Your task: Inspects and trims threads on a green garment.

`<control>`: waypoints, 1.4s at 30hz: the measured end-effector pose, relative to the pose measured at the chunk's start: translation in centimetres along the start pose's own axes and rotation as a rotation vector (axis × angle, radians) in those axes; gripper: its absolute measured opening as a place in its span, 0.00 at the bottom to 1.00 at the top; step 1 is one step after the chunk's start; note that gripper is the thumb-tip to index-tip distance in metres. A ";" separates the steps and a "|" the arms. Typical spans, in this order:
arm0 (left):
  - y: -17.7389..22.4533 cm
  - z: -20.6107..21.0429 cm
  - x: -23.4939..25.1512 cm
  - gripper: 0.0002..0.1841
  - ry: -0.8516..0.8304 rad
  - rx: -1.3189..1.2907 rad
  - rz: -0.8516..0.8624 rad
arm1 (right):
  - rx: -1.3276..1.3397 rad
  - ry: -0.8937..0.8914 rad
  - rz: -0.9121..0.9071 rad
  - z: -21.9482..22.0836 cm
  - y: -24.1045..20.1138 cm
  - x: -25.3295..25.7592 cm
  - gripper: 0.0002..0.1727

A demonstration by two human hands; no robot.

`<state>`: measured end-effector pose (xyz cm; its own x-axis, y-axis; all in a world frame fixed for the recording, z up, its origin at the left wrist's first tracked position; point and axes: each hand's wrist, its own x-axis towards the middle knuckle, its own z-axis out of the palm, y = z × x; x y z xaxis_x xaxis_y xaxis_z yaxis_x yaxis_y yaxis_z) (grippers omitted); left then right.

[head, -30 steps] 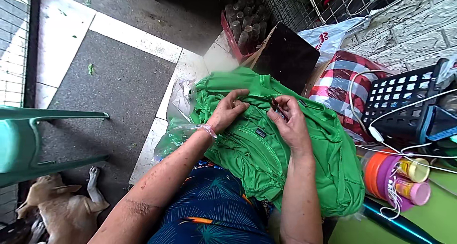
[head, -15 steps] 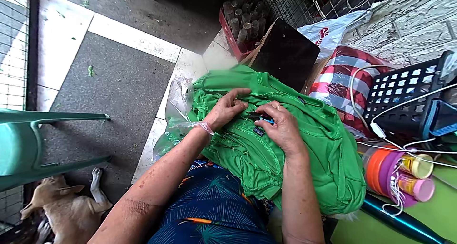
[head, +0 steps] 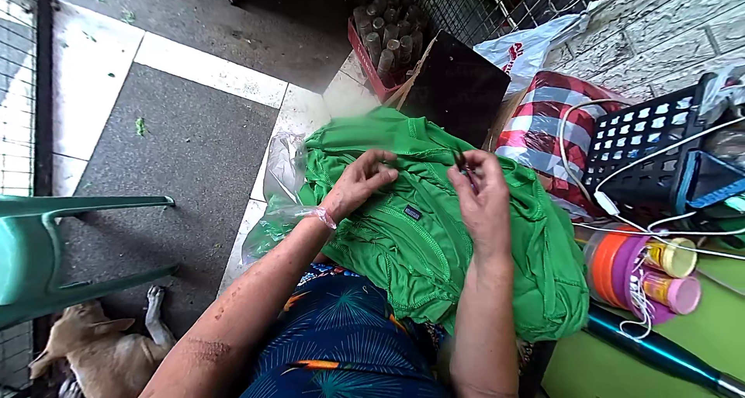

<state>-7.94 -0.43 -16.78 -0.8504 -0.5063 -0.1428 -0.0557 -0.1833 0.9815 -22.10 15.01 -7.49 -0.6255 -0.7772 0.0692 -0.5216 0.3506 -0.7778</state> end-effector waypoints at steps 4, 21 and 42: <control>0.5 -0.8 0.2 0.12 0.028 0.450 0.265 | -0.076 0.013 0.025 -2.2 -0.9 -3.7 0.20; 7.0 0.7 5.3 0.15 0.313 0.545 0.462 | -0.393 0.357 0.140 -11.8 1.9 -8.9 0.17; 2.5 -5.5 -0.9 0.18 0.169 0.542 0.159 | -0.381 0.702 0.129 -9.3 4.9 -5.7 0.20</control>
<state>-4.44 -5.04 -14.92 -0.7778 -0.6274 0.0369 -0.2312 0.3403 0.9115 -26.46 26.05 -5.94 -0.8467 -0.2538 0.4676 -0.5033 0.6671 -0.5492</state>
